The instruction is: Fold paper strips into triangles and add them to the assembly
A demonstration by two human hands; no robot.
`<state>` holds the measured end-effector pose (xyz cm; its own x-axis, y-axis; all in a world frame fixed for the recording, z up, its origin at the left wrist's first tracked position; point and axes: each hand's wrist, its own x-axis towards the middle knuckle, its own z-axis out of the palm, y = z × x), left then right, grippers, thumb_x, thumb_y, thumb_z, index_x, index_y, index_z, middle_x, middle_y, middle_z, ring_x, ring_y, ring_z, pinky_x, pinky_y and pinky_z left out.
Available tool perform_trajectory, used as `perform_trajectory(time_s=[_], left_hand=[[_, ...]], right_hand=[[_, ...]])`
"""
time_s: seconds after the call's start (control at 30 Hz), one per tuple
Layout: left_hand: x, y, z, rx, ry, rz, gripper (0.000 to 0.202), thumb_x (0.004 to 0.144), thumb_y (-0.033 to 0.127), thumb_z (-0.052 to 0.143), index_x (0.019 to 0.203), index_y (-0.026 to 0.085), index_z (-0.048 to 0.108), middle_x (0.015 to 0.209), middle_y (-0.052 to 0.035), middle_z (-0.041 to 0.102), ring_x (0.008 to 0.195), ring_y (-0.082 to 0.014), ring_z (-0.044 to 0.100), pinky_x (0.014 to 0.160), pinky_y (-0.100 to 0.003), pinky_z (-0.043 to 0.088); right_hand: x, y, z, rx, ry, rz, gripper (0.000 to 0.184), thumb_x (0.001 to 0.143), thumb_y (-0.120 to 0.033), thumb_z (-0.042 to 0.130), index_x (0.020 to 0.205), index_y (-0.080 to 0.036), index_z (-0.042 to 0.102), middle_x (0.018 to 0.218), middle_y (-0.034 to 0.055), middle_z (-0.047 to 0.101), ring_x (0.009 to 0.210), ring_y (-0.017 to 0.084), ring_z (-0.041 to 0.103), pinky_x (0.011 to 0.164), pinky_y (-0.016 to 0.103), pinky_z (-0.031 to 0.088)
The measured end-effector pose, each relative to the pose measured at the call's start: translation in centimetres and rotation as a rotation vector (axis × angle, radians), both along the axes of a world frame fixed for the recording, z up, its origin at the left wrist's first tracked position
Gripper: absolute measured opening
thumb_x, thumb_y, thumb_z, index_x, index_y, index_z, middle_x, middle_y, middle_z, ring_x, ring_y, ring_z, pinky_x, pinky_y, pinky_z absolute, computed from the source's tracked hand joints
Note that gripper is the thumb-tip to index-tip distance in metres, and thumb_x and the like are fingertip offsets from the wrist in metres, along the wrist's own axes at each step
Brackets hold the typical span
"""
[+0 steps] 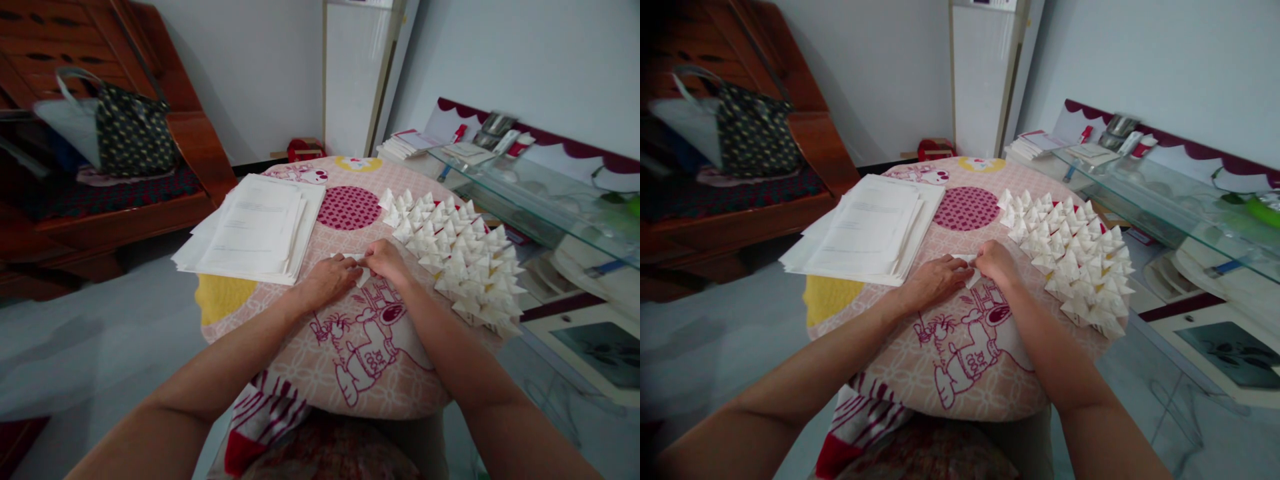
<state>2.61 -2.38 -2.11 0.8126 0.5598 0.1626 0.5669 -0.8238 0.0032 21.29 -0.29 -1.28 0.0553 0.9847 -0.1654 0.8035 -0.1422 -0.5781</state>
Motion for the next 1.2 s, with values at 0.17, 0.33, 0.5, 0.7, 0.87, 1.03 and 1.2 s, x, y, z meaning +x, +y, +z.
perform_trajectory(time_s=[0.17, 0.33, 0.5, 0.7, 0.87, 1.03, 1.2], left_hand=[[-0.1, -0.1, 0.3, -0.015, 0.002, 0.010, 0.024, 0.101, 0.026, 0.050, 0.118, 0.021, 0.067, 0.114, -0.0087, 0.068, 0.102, -0.0225, 0.060, 0.085, -0.033, 0.050], [-0.1, -0.2, 0.4, -0.027, -0.005, 0.032, 0.024, 0.102, 0.025, 0.049, 0.116, 0.021, 0.067, 0.114, -0.0088, 0.069, 0.103, -0.0225, 0.060, 0.085, -0.033, 0.051], [-0.1, -0.2, 0.5, -0.035, -0.001, 0.021, 0.023, 0.101, 0.027, 0.050, 0.115, 0.020, 0.067, 0.116, -0.0093, 0.068, 0.104, -0.0222, 0.060, 0.087, -0.034, 0.051], [0.0, -0.3, 0.6, -0.029, -0.004, 0.024, 0.023, 0.101, 0.024, 0.050, 0.115, 0.019, 0.068, 0.113, -0.0094, 0.069, 0.102, -0.0230, 0.061, 0.086, -0.035, 0.052], [-0.4, 0.1, 1.1, -0.134, -0.006, 0.074, 0.022, 0.100, 0.023, 0.051, 0.107, 0.016, 0.071, 0.109, -0.0094, 0.071, 0.101, -0.0216, 0.063, 0.085, -0.033, 0.053], [-1.6, 0.9, 1.7, -0.154, 0.047, 0.191, 0.028, 0.100, 0.025, 0.049, 0.089, 0.016, 0.073, 0.107, -0.0100, 0.072, 0.101, -0.0220, 0.064, 0.078, -0.030, 0.052], [-2.7, 1.5, 1.7, -0.131, 0.020, 0.330, 0.021, 0.095, 0.027, 0.055, 0.088, 0.015, 0.071, 0.100, -0.0102, 0.073, 0.092, -0.0208, 0.066, 0.075, -0.028, 0.051]], right_hand=[[0.7, 0.0, 0.3, -0.055, 0.076, -0.021, 0.016, 0.076, -0.013, 0.064, 0.061, -0.017, 0.064, 0.047, 0.0008, 0.061, 0.038, 0.012, 0.055, 0.042, 0.022, 0.038], [2.8, -0.3, 0.7, -0.096, 0.117, -0.085, 0.014, 0.075, -0.007, 0.062, 0.063, -0.015, 0.064, 0.047, 0.0005, 0.061, 0.037, 0.011, 0.055, 0.044, 0.021, 0.039], [3.6, -0.5, 0.6, 0.022, 0.034, -0.156, 0.012, 0.070, -0.006, 0.060, 0.068, -0.014, 0.069, 0.048, 0.0005, 0.061, 0.041, 0.013, 0.057, 0.047, 0.021, 0.041], [0.6, -0.5, 0.0, 0.191, 0.147, -0.007, 0.011, 0.077, -0.016, 0.063, 0.078, -0.017, 0.074, 0.066, 0.0018, 0.071, 0.058, 0.013, 0.063, 0.055, 0.022, 0.044], [-0.7, -0.6, -0.5, 0.171, -0.007, 0.057, 0.003, 0.072, -0.016, 0.072, 0.071, -0.017, 0.074, 0.070, 0.0039, 0.072, 0.066, 0.016, 0.063, 0.059, 0.025, 0.042], [-1.1, -0.6, -0.1, 0.127, -0.061, 0.010, 0.004, 0.075, -0.022, 0.075, 0.075, -0.018, 0.076, 0.072, 0.0045, 0.072, 0.067, 0.017, 0.064, 0.059, 0.027, 0.042], [-1.5, -0.6, 0.5, 0.070, -0.075, -0.017, 0.007, 0.077, -0.023, 0.075, 0.078, -0.016, 0.076, 0.069, 0.0038, 0.071, 0.063, 0.016, 0.063, 0.058, 0.026, 0.041]])
